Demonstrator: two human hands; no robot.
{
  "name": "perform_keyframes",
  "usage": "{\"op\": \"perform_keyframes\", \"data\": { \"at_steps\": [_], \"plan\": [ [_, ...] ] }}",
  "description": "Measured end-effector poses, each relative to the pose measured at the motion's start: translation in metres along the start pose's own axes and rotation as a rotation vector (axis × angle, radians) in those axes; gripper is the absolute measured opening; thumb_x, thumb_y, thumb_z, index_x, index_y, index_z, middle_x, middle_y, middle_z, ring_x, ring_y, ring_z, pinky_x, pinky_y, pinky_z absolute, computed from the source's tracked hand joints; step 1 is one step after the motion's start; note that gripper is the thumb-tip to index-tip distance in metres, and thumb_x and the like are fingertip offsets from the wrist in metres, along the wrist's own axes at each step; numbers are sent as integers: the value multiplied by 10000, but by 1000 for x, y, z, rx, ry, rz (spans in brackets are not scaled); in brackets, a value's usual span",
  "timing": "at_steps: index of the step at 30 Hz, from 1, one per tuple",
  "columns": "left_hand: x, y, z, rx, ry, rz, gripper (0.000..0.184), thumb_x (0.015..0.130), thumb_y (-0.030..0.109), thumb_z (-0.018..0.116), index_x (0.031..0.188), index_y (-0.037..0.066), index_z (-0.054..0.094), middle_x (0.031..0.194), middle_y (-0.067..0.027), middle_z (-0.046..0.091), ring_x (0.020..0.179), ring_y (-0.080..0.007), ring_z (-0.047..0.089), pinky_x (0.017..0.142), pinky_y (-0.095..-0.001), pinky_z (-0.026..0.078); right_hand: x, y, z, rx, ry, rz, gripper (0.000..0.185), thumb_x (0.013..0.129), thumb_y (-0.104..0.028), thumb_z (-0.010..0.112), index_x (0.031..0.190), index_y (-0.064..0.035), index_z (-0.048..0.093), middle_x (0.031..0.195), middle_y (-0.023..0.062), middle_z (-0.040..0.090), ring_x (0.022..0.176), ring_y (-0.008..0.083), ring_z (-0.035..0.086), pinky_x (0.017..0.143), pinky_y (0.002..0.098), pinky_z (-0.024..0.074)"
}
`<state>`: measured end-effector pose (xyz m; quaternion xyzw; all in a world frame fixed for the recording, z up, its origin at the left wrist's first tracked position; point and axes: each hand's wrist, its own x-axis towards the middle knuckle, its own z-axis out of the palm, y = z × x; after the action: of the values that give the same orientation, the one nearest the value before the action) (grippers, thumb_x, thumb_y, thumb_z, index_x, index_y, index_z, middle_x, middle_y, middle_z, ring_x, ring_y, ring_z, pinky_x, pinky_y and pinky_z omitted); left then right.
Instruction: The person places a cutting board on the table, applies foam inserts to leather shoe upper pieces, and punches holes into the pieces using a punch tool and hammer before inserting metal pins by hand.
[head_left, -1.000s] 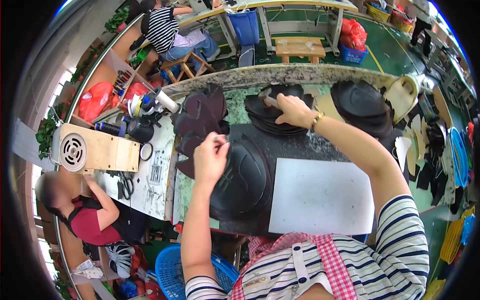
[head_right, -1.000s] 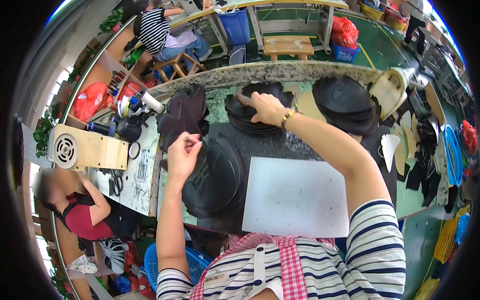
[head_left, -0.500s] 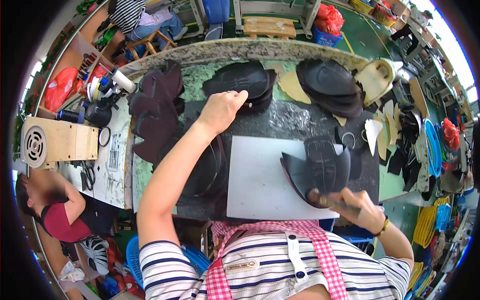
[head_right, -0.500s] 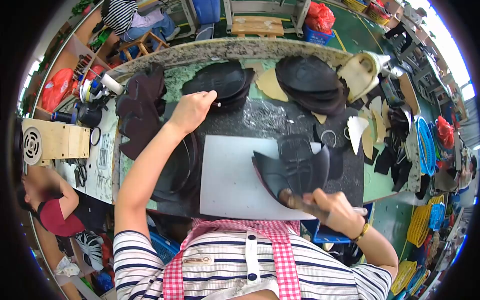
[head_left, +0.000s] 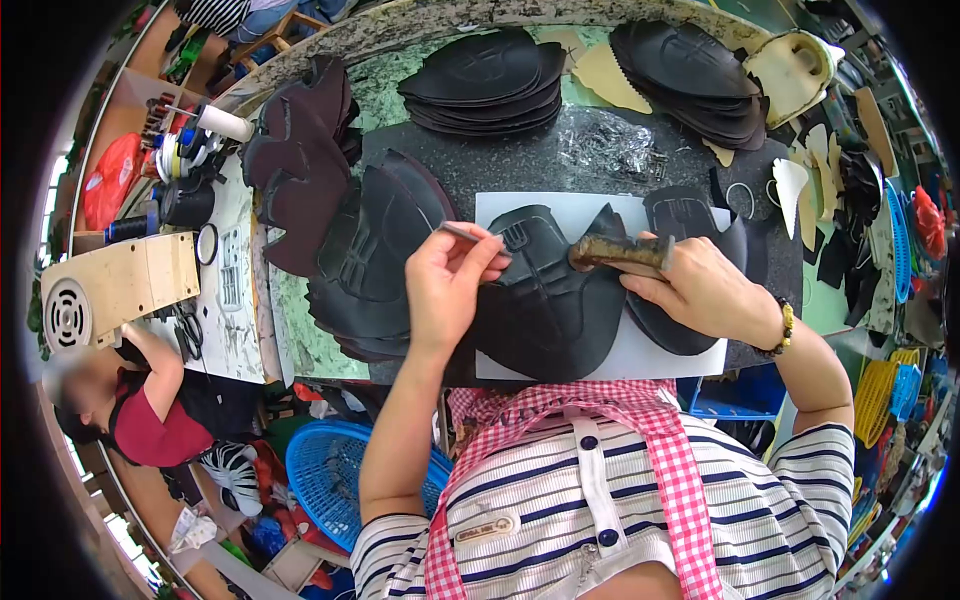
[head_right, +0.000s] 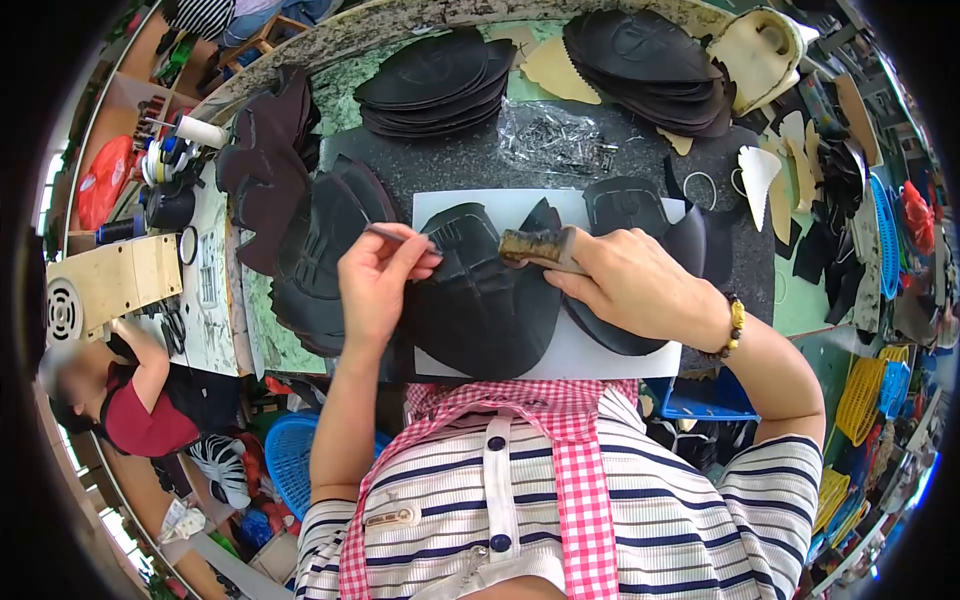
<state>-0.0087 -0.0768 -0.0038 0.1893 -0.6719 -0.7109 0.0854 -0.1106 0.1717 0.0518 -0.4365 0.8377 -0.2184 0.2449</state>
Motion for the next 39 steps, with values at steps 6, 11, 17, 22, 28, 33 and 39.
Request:
{"op": "perform_keyframes", "data": {
  "at_steps": [6, 11, 17, 22, 28, 33, 39],
  "plan": [
    [7, -14, 7, 59, 70, 51, 85, 880, 50, 641, 904, 0, 575, 812, -81, 659, 691, -129, 667, 587, -201, 523, 4, -3, -1, 14, 32, -27, 249, 898, -229, 583, 927, 17, 565, 584, 218, 542, 584, 402, 568, 548, 459, 440],
    [6, -15, 9, 77, 55, 76, 85, 862, 36, 662, 870, 5, 584, 787, -70, 653, 696, -111, 662, 584, -187, 516, 9, 0, -10, -22, 5, -39, 248, 893, -207, 593, 981, 25, 595, 618, 216, 552, 583, 391, 570, 551, 430, 451],
    [9, -15, 11, 428, 29, 289, 86, 804, 24, 698, 828, 26, 615, 694, -76, 629, 610, -131, 653, 548, -255, 491, 25, -45, -56, 184, 357, -295, 246, 895, -141, 578, 1101, -7, 600, 772, 162, 634, 633, 300, 619, 590, 348, 490],
    [14, -16, 14, 239, 58, 202, 77, 828, 54, 686, 830, 21, 617, 738, -60, 655, 630, -99, 640, 578, -233, 495, 42, -21, -40, 68, 153, -127, 241, 884, -222, 594, 950, 1, 535, 672, 247, 576, 654, 429, 579, 564, 460, 465],
    [13, -14, 15, 175, 28, 84, 92, 853, 46, 677, 855, -10, 604, 734, -42, 652, 662, -77, 628, 586, -188, 494, 33, -14, -47, 194, 273, -29, 221, 893, -180, 598, 897, 22, 507, 649, 222, 557, 604, 405, 571, 542, 397, 450],
    [13, -16, 21, 521, 76, 348, 98, 813, 93, 713, 826, 37, 634, 662, -76, 643, 595, -148, 647, 538, -277, 483, 33, -53, -72, 82, 453, -435, 272, 886, -144, 593, 1099, 23, 563, 748, 171, 624, 599, 325, 594, 589, 355, 497],
    [8, -20, 24, 281, 165, 118, 138, 883, 116, 645, 857, 30, 540, 737, -74, 645, 608, -141, 648, 563, -257, 505, 19, 19, -46, 1, 364, 91, 208, 847, -140, 626, 981, 18, 602, 707, 167, 585, 616, 302, 591, 576, 349, 475]
  ]
}}
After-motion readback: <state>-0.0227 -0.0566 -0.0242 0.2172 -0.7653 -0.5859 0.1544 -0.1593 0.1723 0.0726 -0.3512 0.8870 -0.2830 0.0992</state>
